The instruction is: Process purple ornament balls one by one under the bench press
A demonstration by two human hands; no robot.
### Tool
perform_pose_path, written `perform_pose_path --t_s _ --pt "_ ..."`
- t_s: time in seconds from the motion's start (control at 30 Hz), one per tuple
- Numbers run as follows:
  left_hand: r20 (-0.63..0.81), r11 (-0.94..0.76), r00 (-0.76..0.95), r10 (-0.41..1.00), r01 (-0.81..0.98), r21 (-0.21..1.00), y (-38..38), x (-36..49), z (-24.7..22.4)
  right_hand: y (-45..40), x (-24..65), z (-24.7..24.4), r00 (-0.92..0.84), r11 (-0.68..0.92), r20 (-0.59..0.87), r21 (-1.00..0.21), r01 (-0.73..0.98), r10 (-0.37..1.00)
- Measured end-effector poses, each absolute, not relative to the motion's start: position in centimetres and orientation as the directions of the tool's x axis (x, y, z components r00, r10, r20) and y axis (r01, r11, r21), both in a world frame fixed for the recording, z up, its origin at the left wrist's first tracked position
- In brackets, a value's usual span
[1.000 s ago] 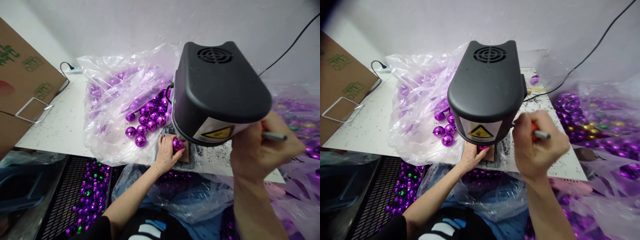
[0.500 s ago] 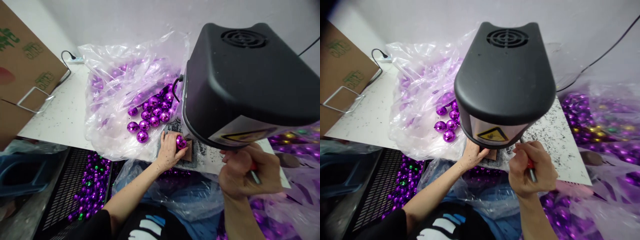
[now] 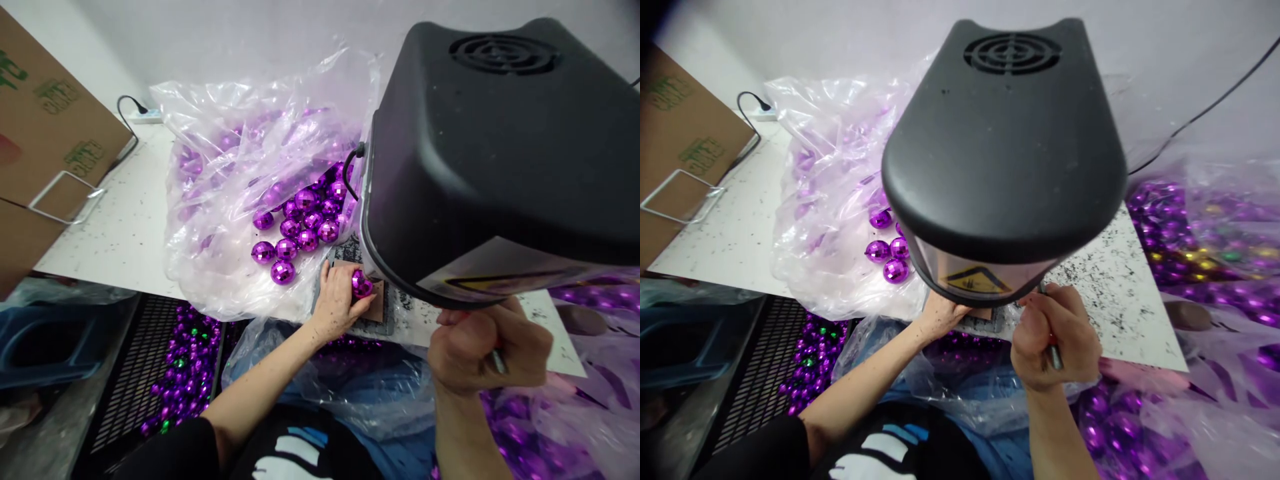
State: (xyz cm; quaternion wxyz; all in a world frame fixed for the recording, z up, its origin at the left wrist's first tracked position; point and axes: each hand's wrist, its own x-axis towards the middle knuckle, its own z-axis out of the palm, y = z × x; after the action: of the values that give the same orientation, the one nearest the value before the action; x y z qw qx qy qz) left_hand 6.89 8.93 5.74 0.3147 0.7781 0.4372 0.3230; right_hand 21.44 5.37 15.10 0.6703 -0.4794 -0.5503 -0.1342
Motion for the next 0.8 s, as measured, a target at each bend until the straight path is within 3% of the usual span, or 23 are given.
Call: perform_pose_path --t_s 0.3,0.53,0.8 --pt "0.260 -0.447 0.398 0.880 0.504 0.739 8.9 7.0 5.5 5.6 22.2 13.9 0.313 0.526 0.901 -0.431 0.733 0.302" --pt "0.345 -0.511 0.379 0.859 0.593 0.622 9.0 7.1 5.2 5.2 22.8 12.1 0.292 0.488 0.884 -0.449 0.748 0.366" --pt "0.381 -0.538 0.380 0.843 0.593 0.599 9.3 7.3 5.0 4.7 23.3 11.5 0.250 0.481 0.878 -0.440 0.758 0.409"
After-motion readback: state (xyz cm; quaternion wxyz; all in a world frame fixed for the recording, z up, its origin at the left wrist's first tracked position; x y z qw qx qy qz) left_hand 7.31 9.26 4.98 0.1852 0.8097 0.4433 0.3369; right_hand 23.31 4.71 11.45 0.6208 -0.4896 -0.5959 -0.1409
